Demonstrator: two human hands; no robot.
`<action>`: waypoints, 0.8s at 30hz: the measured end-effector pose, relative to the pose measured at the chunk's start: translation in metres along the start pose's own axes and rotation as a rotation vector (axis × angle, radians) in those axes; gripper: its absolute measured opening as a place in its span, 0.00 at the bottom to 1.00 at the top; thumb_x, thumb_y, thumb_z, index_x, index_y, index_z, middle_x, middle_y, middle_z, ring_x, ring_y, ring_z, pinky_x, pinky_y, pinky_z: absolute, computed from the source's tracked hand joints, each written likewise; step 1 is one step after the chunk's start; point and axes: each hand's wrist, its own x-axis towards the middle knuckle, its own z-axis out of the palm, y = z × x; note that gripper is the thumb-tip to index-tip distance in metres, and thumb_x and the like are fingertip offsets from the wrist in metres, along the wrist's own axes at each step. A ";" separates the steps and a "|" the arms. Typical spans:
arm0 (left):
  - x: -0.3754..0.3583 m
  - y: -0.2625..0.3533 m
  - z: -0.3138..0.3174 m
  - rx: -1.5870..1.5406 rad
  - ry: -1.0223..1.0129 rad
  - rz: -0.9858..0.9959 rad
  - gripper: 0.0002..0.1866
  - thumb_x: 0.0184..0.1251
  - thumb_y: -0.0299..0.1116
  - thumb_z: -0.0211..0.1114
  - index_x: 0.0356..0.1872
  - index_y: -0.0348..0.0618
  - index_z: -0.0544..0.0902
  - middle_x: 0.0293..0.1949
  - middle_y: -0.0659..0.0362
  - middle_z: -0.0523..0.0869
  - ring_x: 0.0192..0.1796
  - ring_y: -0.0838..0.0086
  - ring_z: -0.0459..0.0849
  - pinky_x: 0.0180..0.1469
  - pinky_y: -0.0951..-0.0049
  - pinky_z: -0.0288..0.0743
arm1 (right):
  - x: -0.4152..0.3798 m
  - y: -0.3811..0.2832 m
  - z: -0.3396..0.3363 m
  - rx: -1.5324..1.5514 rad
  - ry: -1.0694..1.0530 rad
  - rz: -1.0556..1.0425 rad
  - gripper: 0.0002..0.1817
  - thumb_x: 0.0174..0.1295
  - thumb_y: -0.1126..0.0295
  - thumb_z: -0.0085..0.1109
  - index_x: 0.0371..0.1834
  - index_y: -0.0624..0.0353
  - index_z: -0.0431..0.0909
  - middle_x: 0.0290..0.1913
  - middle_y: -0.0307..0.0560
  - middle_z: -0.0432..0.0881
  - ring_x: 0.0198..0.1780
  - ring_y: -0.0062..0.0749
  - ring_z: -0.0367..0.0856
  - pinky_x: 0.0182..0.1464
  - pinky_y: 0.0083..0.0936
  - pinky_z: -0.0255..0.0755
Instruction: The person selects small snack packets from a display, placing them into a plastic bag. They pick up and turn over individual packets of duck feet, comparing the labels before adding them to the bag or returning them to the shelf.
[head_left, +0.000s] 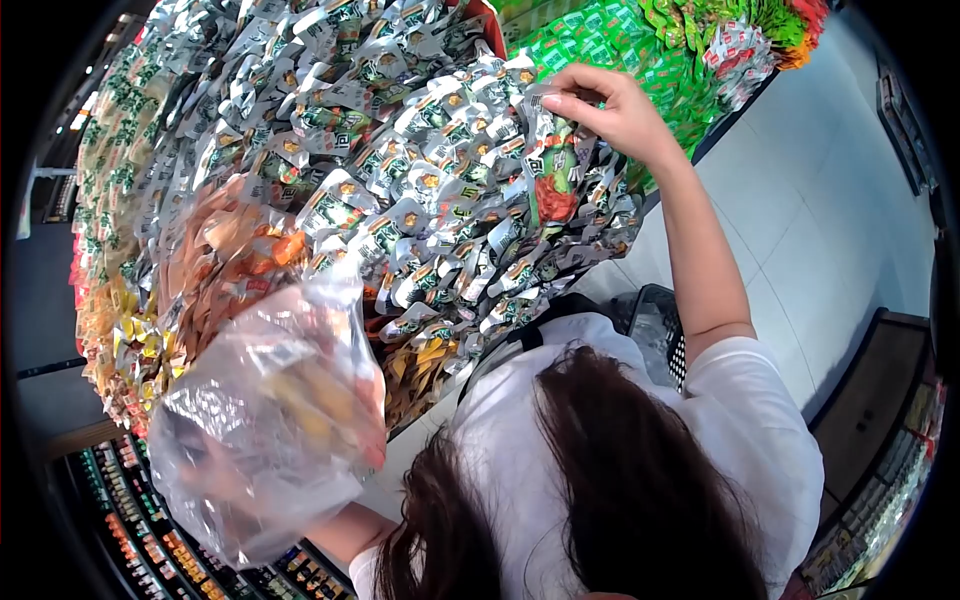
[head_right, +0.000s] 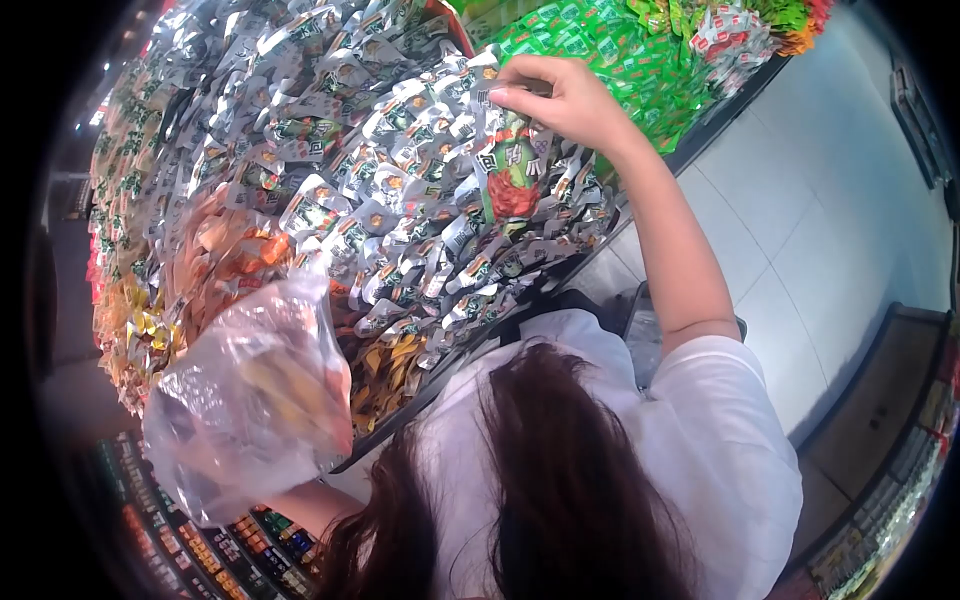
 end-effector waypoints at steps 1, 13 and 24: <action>0.006 0.010 0.010 -0.025 -0.033 0.009 0.16 0.52 0.28 0.60 0.42 0.29 0.77 0.41 0.51 0.81 0.40 0.65 0.80 0.42 0.70 0.72 | -0.001 0.000 0.000 0.021 -0.007 0.016 0.11 0.57 0.64 0.60 0.33 0.61 0.78 0.24 0.32 0.74 0.26 0.13 0.69 0.28 0.14 0.64; -0.006 0.024 0.100 0.161 -0.481 0.461 0.33 0.37 0.32 0.66 0.51 0.34 0.69 0.48 0.48 0.71 0.51 0.53 0.71 0.54 0.62 0.65 | -0.008 -0.005 -0.005 0.007 0.000 -0.034 0.09 0.59 0.65 0.58 0.33 0.61 0.77 0.26 0.33 0.75 0.28 0.13 0.70 0.29 0.14 0.66; -0.041 0.077 0.066 -0.316 -0.447 0.198 0.28 0.47 0.20 0.60 0.52 0.39 0.63 0.63 0.43 0.61 0.64 0.55 0.63 0.65 0.58 0.56 | 0.015 -0.029 -0.012 0.097 0.189 0.024 0.10 0.60 0.64 0.58 0.40 0.56 0.78 0.27 0.28 0.75 0.24 0.07 0.67 0.22 0.08 0.60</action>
